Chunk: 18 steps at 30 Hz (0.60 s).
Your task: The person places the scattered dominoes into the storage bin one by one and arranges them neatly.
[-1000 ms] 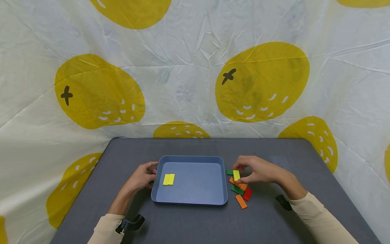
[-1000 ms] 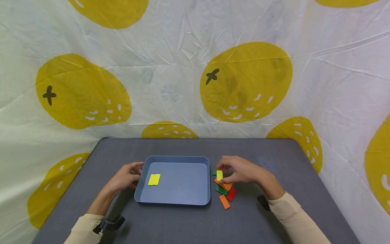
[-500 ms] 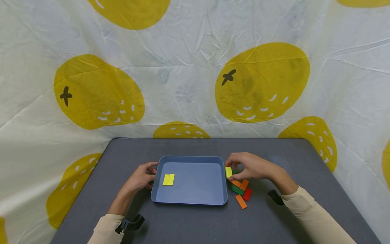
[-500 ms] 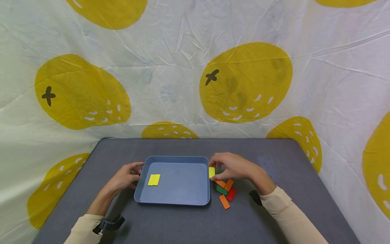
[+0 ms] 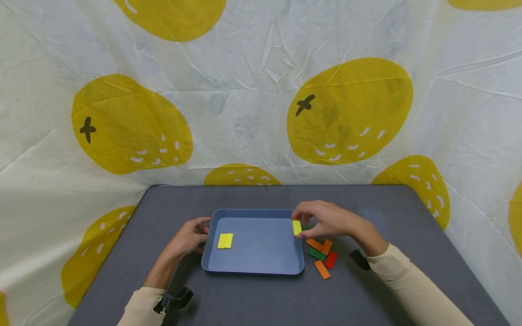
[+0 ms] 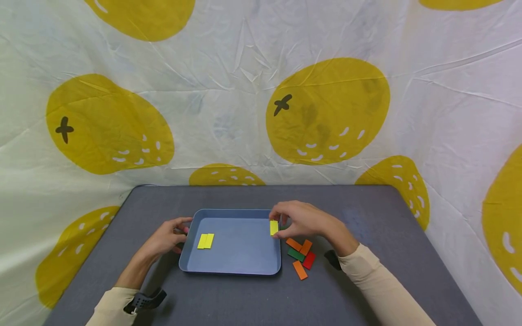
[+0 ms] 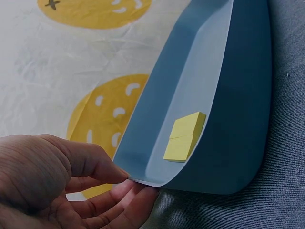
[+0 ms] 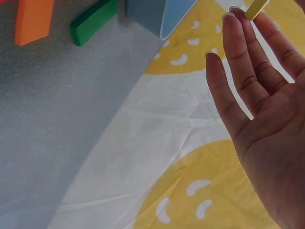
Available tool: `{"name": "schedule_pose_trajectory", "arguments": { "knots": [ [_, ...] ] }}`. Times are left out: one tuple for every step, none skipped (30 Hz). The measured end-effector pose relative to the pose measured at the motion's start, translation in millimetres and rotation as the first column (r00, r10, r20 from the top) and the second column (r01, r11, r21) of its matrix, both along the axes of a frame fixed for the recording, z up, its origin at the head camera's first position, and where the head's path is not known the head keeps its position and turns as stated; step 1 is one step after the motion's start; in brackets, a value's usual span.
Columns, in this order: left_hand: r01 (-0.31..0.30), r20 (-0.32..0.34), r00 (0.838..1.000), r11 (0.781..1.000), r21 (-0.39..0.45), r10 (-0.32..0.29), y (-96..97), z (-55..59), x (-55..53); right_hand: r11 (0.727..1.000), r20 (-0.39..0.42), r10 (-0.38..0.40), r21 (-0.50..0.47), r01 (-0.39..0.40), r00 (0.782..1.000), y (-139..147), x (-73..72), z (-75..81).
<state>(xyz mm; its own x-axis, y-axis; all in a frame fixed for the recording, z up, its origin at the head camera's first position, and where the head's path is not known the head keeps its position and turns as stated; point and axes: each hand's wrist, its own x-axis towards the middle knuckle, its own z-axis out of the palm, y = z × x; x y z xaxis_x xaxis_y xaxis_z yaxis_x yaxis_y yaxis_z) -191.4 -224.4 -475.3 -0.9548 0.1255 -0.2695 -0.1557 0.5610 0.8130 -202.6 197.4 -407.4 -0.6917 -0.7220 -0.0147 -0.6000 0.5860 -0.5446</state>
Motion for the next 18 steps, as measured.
{"name": "schedule_pose_trajectory", "arguments": {
  "knots": [
    [0.001,0.000,1.000,1.000,0.001,-0.001,-0.3,-0.4,0.1,1.000,-0.007,0.008,0.000,-0.008,1.000,-1.8,-0.4,0.3],
    [0.001,0.000,1.000,1.000,0.002,-0.001,-0.5,-0.6,0.2,1.000,-0.010,0.013,-0.001,-0.013,1.000,-3.7,-0.8,0.9],
    [0.002,-0.002,1.000,1.000,0.004,-0.002,-0.8,-0.8,0.2,1.000,-0.010,0.018,-0.003,-0.018,1.000,-5.7,-1.1,1.6],
    [0.002,-0.003,1.000,1.000,0.006,-0.002,-1.0,-0.9,0.3,1.000,-0.011,0.019,0.000,-0.019,1.000,-7.8,-1.3,2.3],
    [0.003,-0.004,1.000,1.000,0.007,-0.003,-1.2,-1.2,0.3,1.000,-0.015,0.023,0.001,-0.023,1.000,-9.8,-1.6,3.0],
    [0.004,-0.004,1.000,1.000,0.009,-0.004,-1.4,-1.4,0.4,1.000,-0.018,0.027,0.002,-0.027,0.999,-11.7,-1.8,3.6],
    [0.005,-0.005,1.000,1.000,0.009,-0.005,-1.5,-1.5,0.5,1.000,-0.016,0.029,0.001,-0.029,0.999,-13.6,-1.9,4.1],
    [0.005,-0.007,1.000,1.000,0.009,-0.005,-1.6,-1.6,0.6,1.000,-0.015,0.029,0.001,-0.029,0.999,-15.6,-1.8,4.8],
    [0.006,-0.007,1.000,1.000,0.009,-0.006,-1.7,-1.8,0.7,1.000,-0.015,0.028,0.004,-0.028,0.999,-17.3,-1.9,5.0],
    [0.006,-0.007,1.000,1.000,0.007,-0.006,-1.8,-2.0,0.7,1.000,-0.015,0.028,0.006,-0.028,0.999,-19.0,-1.8,5.2],
    [0.006,-0.006,1.000,1.000,0.006,-0.006,-2.0,-2.3,0.6,1.000,-0.014,0.029,0.007,-0.029,0.999,-20.7,-1.8,5.4],
    [0.007,-0.005,1.000,1.000,0.005,-0.007,-2.1,-2.4,0.5,1.000,-0.012,0.028,0.009,-0.028,1.000,-22.4,-1.9,5.7],
    [0.007,-0.005,1.000,1.000,0.004,-0.007,-2.2,-2.5,0.2,1.000,-0.010,0.028,0.010,-0.028,1.000,-24.2,-1.9,6.1],
    [0.008,-0.004,1.000,1.000,0.003,-0.008,-2.4,-2.6,-0.1,1.000,-0.008,0.028,0.011,-0.027,1.000,-25.5,-2.0,6.3],
    [0.008,-0.003,1.000,1.000,0.002,-0.008,-2.5,-2.5,-0.3,1.000,-0.007,0.028,0.012,-0.028,1.000,-26.9,-2.3,6.4],
    [0.009,-0.003,1.000,1.000,0.000,-0.009,-2.7,-2.5,-0.6,0.999,-0.005,0.032,0.007,-0.032,0.999,-28.3,-2.5,6.7],
    [0.009,-0.003,1.000,1.000,-0.001,-0.009,-2.8,-2.2,-0.7,0.999,-0.004,0.035,0.001,-0.035,0.999,-29.8,-2.7,7.2],
    [0.010,-0.003,1.000,1.000,-0.002,-0.010,-2.8,-2.0,-0.8,0.999,-0.001,0.037,-0.006,-0.037,0.999,-31.2,-3.0,7.6]
  ]
}}
